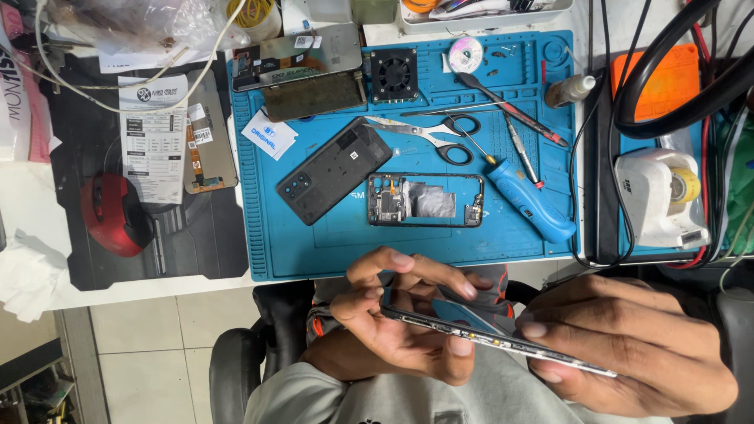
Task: The person sits at a repair bench handling a smartphone. They power on and test the phone screen, separate the back frame from the display assembly, work on the exposed internals, and then use a screwdriver on the phone body while the frame lies on the mat.
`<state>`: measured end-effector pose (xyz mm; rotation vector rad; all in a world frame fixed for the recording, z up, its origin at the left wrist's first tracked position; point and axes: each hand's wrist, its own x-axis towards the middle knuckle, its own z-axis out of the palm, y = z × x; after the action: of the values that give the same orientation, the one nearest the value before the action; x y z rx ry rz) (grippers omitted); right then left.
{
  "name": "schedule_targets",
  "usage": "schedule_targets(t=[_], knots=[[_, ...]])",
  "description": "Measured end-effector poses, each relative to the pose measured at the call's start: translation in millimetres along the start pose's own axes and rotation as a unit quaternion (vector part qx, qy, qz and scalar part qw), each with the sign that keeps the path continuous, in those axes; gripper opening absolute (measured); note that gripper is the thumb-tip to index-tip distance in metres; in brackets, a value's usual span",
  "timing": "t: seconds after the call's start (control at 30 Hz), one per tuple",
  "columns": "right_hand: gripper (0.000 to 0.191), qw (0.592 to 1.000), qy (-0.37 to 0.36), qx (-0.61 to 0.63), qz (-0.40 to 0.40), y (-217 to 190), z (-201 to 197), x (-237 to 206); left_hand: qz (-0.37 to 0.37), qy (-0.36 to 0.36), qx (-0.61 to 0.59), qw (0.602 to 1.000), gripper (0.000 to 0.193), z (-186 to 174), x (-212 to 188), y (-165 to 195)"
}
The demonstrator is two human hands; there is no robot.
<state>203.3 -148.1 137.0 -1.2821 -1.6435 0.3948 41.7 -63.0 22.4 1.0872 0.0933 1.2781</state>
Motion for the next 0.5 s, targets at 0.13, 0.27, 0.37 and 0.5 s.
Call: schedule_targets(t=[0.13,0.27,0.37,0.5], knots=[[0.025,1.0,-0.011,-0.004,-0.002,0.4,-1.5,-0.1,-0.002,0.002,0.011,1.0,0.076,0.5,0.6,0.4],[0.027,1.0,0.005,0.0,-0.005,1.3,1.2,-0.2,0.0,0.008,0.007,1.0,0.076,1.6,0.0,-0.1],[0.028,1.0,0.008,0.005,-0.011,2.4,2.5,0.7,0.003,0.014,0.007,1.0,0.075,1.9,-0.5,-0.4],[0.03,0.999,-0.031,0.012,-0.014,4.2,-5.5,3.4,0.013,0.023,0.024,0.999,0.075,-0.3,0.7,0.3]])
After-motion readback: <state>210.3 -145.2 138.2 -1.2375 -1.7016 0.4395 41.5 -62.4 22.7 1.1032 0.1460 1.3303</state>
